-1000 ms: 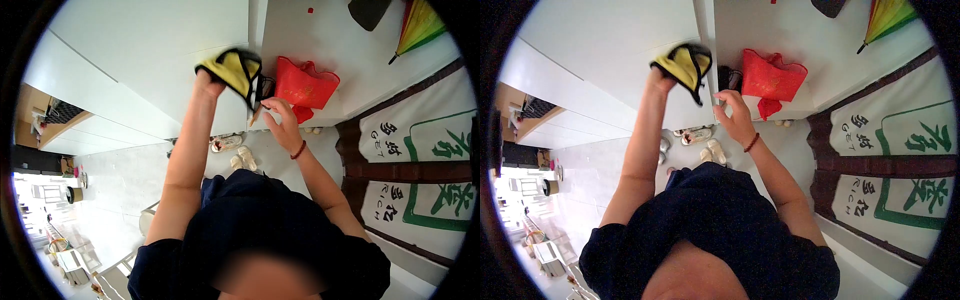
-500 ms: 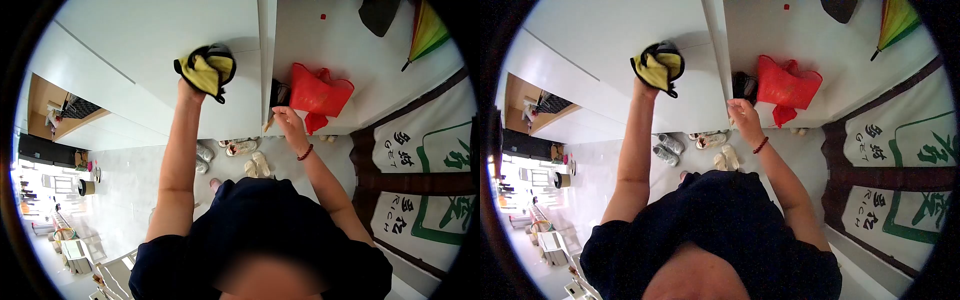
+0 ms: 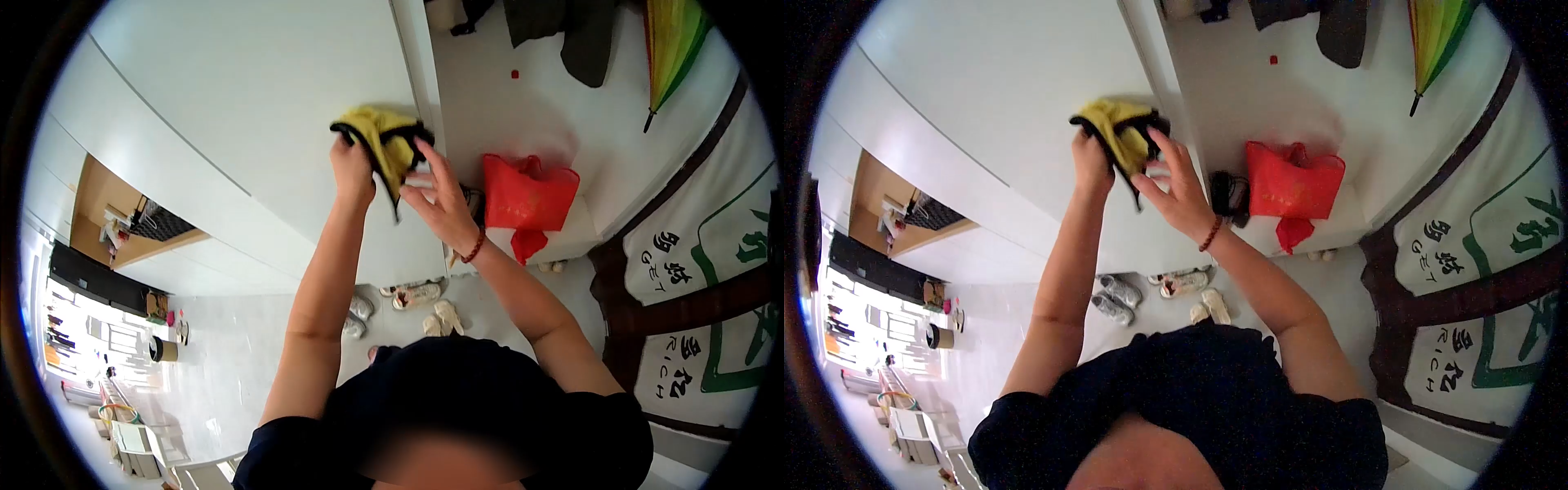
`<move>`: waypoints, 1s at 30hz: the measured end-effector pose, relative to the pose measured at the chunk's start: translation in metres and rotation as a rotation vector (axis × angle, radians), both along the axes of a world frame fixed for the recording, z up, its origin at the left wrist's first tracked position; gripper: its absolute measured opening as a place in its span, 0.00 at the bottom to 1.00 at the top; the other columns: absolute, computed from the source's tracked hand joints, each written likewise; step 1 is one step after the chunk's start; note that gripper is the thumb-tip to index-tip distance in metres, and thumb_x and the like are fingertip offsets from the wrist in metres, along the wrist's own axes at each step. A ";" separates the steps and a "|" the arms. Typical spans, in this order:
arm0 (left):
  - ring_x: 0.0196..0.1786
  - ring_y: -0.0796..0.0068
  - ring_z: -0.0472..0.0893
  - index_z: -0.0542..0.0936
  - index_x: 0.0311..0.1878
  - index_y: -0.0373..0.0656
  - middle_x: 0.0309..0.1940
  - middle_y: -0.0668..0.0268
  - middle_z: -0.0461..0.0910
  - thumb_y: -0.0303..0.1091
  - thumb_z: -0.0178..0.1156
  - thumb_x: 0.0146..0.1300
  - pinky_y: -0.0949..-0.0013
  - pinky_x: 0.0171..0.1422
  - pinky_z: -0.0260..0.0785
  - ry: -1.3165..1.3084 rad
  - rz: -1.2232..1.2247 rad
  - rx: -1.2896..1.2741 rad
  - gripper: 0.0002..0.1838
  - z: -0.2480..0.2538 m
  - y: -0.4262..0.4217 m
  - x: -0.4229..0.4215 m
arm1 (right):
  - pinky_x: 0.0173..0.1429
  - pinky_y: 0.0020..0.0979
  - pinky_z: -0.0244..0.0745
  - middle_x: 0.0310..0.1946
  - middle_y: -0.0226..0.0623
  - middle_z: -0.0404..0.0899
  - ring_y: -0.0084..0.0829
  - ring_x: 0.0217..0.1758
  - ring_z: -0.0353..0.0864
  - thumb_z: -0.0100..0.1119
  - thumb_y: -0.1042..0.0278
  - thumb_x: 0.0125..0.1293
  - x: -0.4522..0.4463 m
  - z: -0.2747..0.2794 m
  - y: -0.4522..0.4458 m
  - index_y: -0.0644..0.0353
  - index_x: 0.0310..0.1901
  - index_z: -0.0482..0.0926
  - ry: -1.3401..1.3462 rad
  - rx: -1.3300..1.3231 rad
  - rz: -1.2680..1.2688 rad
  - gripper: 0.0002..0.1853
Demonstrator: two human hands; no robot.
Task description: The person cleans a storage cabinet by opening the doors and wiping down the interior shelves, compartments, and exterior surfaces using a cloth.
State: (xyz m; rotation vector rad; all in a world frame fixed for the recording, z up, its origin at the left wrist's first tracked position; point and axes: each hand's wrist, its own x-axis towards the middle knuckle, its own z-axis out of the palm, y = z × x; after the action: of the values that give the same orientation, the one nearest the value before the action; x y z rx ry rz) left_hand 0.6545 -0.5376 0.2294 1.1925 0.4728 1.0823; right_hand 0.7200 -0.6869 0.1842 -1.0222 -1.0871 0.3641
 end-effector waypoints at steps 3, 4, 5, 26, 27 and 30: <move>0.39 0.75 0.78 0.76 0.42 0.28 0.35 0.58 0.82 0.24 0.55 0.64 0.69 0.45 0.71 0.045 0.251 0.668 0.08 0.068 0.004 0.027 | 0.59 0.38 0.72 0.62 0.47 0.62 0.42 0.57 0.71 0.63 0.66 0.63 0.028 0.054 0.030 0.56 0.71 0.58 -0.364 0.266 -0.316 0.37; 0.33 0.70 0.80 0.76 0.39 0.28 0.30 0.54 0.82 0.25 0.58 0.63 0.66 0.40 0.72 0.084 0.314 0.831 0.08 0.092 0.005 0.032 | 0.57 0.37 0.72 0.59 0.48 0.64 0.43 0.56 0.72 0.63 0.66 0.64 0.039 0.077 0.037 0.58 0.70 0.60 -0.406 0.370 -0.407 0.35; 0.26 0.58 0.80 0.76 0.37 0.31 0.24 0.52 0.80 0.27 0.60 0.61 0.62 0.34 0.71 0.122 0.453 1.050 0.08 0.112 0.006 0.039 | 0.55 0.37 0.72 0.55 0.47 0.67 0.43 0.53 0.72 0.62 0.66 0.64 0.054 0.094 0.045 0.59 0.68 0.62 -0.433 0.402 -0.465 0.32; 0.23 0.48 0.78 0.75 0.44 0.39 0.20 0.54 0.79 0.37 0.63 0.58 0.52 0.26 0.69 0.373 0.688 1.322 0.14 0.087 0.025 0.050 | 0.46 0.47 0.73 0.39 0.51 0.78 0.55 0.43 0.76 0.58 0.80 0.56 0.103 0.102 0.070 0.66 0.41 0.75 -0.642 0.240 -0.816 0.09; 0.22 0.47 0.78 0.73 0.40 0.40 0.19 0.55 0.78 0.36 0.62 0.59 0.52 0.25 0.69 0.370 0.712 1.330 0.12 0.117 0.012 0.049 | 0.46 0.46 0.74 0.39 0.50 0.78 0.54 0.43 0.77 0.59 0.80 0.56 0.105 0.124 0.072 0.66 0.41 0.75 -0.653 0.274 -0.799 0.10; 0.21 0.46 0.77 0.73 0.38 0.42 0.17 0.56 0.77 0.34 0.62 0.57 0.52 0.24 0.68 0.341 0.705 1.316 0.11 0.117 0.011 0.052 | 0.46 0.45 0.74 0.39 0.50 0.78 0.54 0.44 0.77 0.59 0.81 0.55 0.113 0.120 0.076 0.66 0.43 0.75 -0.669 0.320 -0.783 0.12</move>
State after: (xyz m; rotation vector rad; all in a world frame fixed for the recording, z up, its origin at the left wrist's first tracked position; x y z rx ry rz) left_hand 0.7064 -0.5263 0.3461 2.4999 0.4361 1.9143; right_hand 0.8333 -0.6110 0.3045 -1.2164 -1.1712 -0.8116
